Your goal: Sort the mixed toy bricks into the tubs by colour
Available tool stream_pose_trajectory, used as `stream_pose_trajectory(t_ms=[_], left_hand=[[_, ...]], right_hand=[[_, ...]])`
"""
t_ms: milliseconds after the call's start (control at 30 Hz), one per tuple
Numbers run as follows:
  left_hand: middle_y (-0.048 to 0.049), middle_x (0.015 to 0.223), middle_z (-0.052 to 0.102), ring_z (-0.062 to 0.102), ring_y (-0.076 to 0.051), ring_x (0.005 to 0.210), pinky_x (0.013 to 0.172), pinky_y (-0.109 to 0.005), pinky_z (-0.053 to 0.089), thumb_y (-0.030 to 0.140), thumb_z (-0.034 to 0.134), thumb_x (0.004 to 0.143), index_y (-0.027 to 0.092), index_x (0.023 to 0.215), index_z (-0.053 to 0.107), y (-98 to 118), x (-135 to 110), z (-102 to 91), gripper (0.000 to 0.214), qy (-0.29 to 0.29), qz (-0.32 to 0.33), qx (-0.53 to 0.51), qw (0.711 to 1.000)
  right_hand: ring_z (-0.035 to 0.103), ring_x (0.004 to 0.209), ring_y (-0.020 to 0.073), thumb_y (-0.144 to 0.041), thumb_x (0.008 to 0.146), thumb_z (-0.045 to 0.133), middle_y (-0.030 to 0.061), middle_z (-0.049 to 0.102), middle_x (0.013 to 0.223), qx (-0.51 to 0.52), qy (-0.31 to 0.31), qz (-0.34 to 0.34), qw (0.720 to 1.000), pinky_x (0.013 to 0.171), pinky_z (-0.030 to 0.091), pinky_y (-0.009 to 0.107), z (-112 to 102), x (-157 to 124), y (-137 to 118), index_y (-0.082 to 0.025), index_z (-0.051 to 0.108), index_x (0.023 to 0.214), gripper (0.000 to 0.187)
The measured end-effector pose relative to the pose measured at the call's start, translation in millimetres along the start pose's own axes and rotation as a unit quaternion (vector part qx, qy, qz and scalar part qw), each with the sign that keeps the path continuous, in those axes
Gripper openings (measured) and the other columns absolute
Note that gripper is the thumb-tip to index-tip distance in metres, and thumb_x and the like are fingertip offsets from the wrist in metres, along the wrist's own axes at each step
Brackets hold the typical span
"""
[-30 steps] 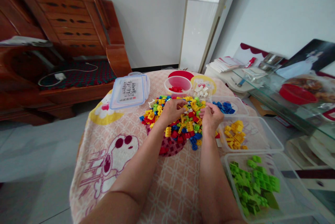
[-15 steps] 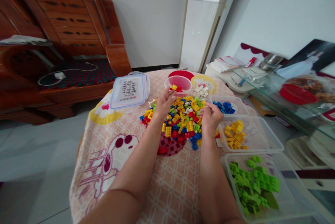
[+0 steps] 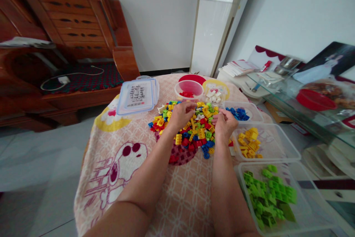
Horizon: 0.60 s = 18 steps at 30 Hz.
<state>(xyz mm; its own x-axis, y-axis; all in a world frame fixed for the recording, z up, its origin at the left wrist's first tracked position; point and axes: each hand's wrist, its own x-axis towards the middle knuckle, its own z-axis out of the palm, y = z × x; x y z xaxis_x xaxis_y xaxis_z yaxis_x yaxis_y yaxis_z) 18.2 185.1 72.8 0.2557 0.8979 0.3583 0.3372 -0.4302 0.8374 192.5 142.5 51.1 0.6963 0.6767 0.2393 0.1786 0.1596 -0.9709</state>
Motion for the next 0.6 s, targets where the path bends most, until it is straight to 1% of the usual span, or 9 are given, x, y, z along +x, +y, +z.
stream_pose_trajectory(t_ms=[100,233,400,500,600], left_hand=[[-0.0036,0.088,0.079,0.07,-0.02,0.079,0.082,-0.031,0.054,0.017,0.064,0.077,0.021,0.091,0.08,9,-3,-6.1,0.021,-0.058,0.003,0.131,0.99],[-0.0036,0.083,0.077,0.068,-0.021,0.078,0.075,-0.03,0.051,0.017,0.068,0.075,0.022,0.083,0.08,10,-5,-11.0,0.015,-0.106,0.001,0.235,0.966],[-0.0057,0.087,0.076,0.068,-0.024,0.081,0.072,-0.031,0.047,0.016,0.069,0.076,0.022,0.085,0.078,7,-7,-4.8,0.014,-0.142,-0.01,0.304,0.942],[-0.0062,0.089,0.076,0.068,-0.025,0.085,0.073,-0.031,0.047,0.018,0.069,0.079,0.022,0.087,0.076,11,-9,-0.7,0.012,-0.146,-0.016,0.323,0.935],[-0.0064,0.087,0.075,0.068,-0.025,0.084,0.073,-0.031,0.048,0.022,0.069,0.082,0.022,0.087,0.074,16,-11,1.5,0.008,-0.144,-0.032,0.333,0.931]], right_hand=[[0.062,0.046,0.0188,-0.034,0.076,0.053,0.0018,0.067,0.059,-0.001,0.001,0.004,1.0,0.048,0.053,0.03,0,0,-1,-0.013,0.075,0.098,0.038],[0.063,0.046,0.0184,-0.034,0.075,0.054,0.0014,0.067,0.059,0.002,0.001,0.004,1.0,0.047,0.053,0.029,1,-1,-1,-0.013,0.075,0.097,0.037],[0.062,0.045,0.0194,-0.032,0.073,0.053,0.0019,0.067,0.058,0.01,0.002,0.004,1.0,0.047,0.054,0.031,1,0,0,-0.012,0.075,0.096,0.037],[0.063,0.046,0.0196,-0.031,0.073,0.053,0.0018,0.067,0.059,0.009,0.004,0.004,1.0,0.048,0.055,0.032,1,0,0,-0.012,0.075,0.096,0.037],[0.063,0.046,0.0187,-0.03,0.072,0.053,0.0009,0.067,0.059,0.007,0.004,0.009,1.0,0.048,0.055,0.031,2,0,-1,-0.013,0.075,0.095,0.036]])
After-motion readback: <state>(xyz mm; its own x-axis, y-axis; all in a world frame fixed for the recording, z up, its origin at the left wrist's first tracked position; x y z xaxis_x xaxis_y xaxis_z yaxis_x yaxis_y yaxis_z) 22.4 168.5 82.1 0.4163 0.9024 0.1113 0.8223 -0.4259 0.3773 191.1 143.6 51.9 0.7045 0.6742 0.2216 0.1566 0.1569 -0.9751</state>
